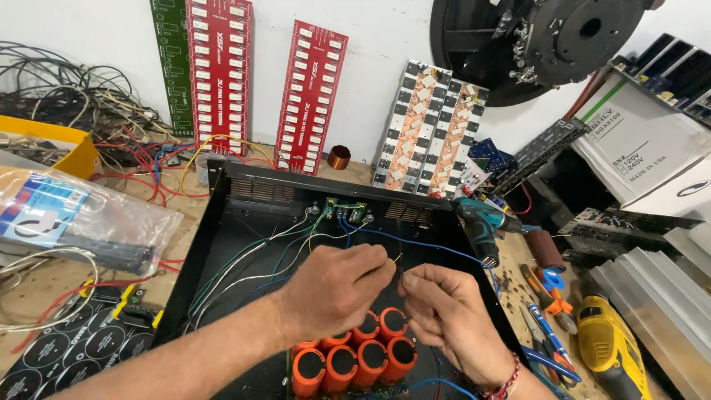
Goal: Assembling a capacitor bank into an electronic chassis, trimming wires, and organizing internal components.
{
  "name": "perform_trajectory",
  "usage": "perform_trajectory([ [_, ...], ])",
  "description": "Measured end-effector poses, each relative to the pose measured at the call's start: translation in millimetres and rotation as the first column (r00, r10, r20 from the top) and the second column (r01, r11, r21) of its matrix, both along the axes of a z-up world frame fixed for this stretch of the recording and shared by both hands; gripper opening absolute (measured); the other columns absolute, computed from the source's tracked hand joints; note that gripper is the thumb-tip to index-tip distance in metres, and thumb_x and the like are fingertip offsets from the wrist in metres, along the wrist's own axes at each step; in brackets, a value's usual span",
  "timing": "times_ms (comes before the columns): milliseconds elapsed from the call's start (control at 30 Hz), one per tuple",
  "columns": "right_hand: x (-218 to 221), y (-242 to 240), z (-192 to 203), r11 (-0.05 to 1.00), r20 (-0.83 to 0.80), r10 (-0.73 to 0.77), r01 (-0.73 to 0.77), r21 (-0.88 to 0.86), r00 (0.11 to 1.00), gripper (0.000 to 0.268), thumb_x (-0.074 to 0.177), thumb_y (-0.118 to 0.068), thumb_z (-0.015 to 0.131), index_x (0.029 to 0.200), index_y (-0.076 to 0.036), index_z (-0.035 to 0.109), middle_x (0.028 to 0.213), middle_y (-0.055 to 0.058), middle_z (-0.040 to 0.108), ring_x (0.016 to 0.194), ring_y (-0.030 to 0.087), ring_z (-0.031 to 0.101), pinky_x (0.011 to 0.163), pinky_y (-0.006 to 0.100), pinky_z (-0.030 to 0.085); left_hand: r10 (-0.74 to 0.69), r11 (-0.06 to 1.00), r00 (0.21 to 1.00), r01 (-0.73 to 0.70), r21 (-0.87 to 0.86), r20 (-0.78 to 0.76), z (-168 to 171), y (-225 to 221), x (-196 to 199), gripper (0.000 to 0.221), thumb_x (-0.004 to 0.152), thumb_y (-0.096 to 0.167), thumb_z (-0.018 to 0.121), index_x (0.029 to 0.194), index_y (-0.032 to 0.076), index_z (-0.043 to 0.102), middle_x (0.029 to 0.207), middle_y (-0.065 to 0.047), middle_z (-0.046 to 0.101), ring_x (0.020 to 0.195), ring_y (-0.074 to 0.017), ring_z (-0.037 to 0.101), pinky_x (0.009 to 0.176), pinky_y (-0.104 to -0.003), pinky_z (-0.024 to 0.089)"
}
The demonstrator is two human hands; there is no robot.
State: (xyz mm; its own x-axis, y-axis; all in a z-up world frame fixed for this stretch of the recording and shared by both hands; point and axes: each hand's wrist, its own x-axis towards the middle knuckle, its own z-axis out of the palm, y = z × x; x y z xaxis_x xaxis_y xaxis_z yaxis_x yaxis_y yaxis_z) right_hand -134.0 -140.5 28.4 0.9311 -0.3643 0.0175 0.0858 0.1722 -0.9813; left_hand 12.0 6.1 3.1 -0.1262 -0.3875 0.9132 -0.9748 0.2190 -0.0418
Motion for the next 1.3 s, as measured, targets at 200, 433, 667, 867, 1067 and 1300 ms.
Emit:
perform_trajectory([
  [200, -5, -4, 13, 0.987, -0.118, -0.024, 0.005, -0.16, 0.993, 0.029, 0.104, -0.005, 0.057, 0.082, 0.014, 0.062, 0.05, 0.003, 0.023, 0.037, 0.011, 0.016, 0.034, 0.029, 0.012, 0.025, 0.995, 0.934, -0.059, 0.086, 0.357, 5, 7, 34, 0.01, 0.101, -0.005, 0.056, 0.098, -0.003, 0.065, 0.096, -0.009, 0.054, 0.071, -0.0204, 0.048, 0.043, -0.028, 0.037],
  [433, -5, -8, 20, 0.949, -0.099, 0.081, -0.107, -0.296, 0.992, 0.034, 0.103, -0.006, 0.059, 0.072, 0.009, 0.059, 0.048, 0.004, 0.026, 0.034, 0.012, 0.019, 0.032, 0.029, 0.017, 0.034, 0.934, 0.885, -0.193, 0.299, 0.465, 6, 21, 52, 0.018, 0.088, -0.004, 0.059, 0.103, 0.003, 0.066, 0.108, -0.007, 0.055, 0.073, -0.0201, 0.052, 0.047, -0.032, 0.042],
  [667, -20, -72, 32, 0.912, 0.029, -0.052, 0.059, -0.406, 0.998, 0.026, 0.098, -0.004, 0.061, 0.078, 0.01, 0.067, 0.049, -0.001, 0.027, 0.037, 0.01, 0.021, 0.035, 0.027, 0.017, 0.248, 0.635, 0.965, -0.1, 0.766, -0.08, 26, 54, 34, 0.02, 0.098, 0.001, 0.05, 0.084, 0.007, 0.062, 0.093, -0.006, 0.053, 0.061, -0.0348, 0.056, 0.049, -0.049, 0.046],
  [867, -22, -100, 16, 0.473, -0.053, -0.069, -0.014, -0.881, 0.996, 0.018, 0.089, -0.015, 0.074, 0.094, -0.004, 0.087, 0.052, 0.008, 0.073, 0.038, 0.009, 0.027, 0.035, 0.026, 0.021, 0.25, 0.696, 0.883, 0.122, 0.707, -0.398, 10, 79, 38, 0.022, 0.095, 0.017, 0.062, 0.109, 0.004, 0.073, 0.099, -0.008, 0.074, 0.085, -0.0283, 0.071, 0.077, -0.041, 0.054],
  [1067, -16, -73, -41, 0.091, -0.17, 0.008, -0.17, -0.981, 0.985, 0.029, 0.097, -0.023, 0.058, 0.109, -0.004, 0.076, 0.108, 0.008, 0.082, 0.09, 0.024, 0.081, 0.08, 0.035, 0.064, 0.556, 0.432, 0.745, 0.12, 0.894, -0.369, 6, 77, 44, 0.024, 0.092, 0.019, 0.064, 0.107, 0.013, 0.08, 0.106, -0.002, 0.082, 0.098, -0.0207, 0.076, 0.085, -0.035, 0.058],
  [1300, -24, -62, -42, 0.045, -0.389, -0.034, -0.387, -0.921, 0.921, 0.029, 0.097, -0.014, 0.056, 0.118, -0.01, 0.075, 0.089, 0.006, 0.078, 0.065, 0.024, 0.075, 0.056, 0.037, 0.058, 0.329, 0.49, 0.894, 0.114, 0.864, -0.304, -32, 98, 21, 0.045, 0.1, 0.006, 0.043, 0.143, 0.001, 0.055, 0.139, -0.024, 0.061, 0.141, -0.0411, 0.045, 0.114, -0.052, 0.039],
])
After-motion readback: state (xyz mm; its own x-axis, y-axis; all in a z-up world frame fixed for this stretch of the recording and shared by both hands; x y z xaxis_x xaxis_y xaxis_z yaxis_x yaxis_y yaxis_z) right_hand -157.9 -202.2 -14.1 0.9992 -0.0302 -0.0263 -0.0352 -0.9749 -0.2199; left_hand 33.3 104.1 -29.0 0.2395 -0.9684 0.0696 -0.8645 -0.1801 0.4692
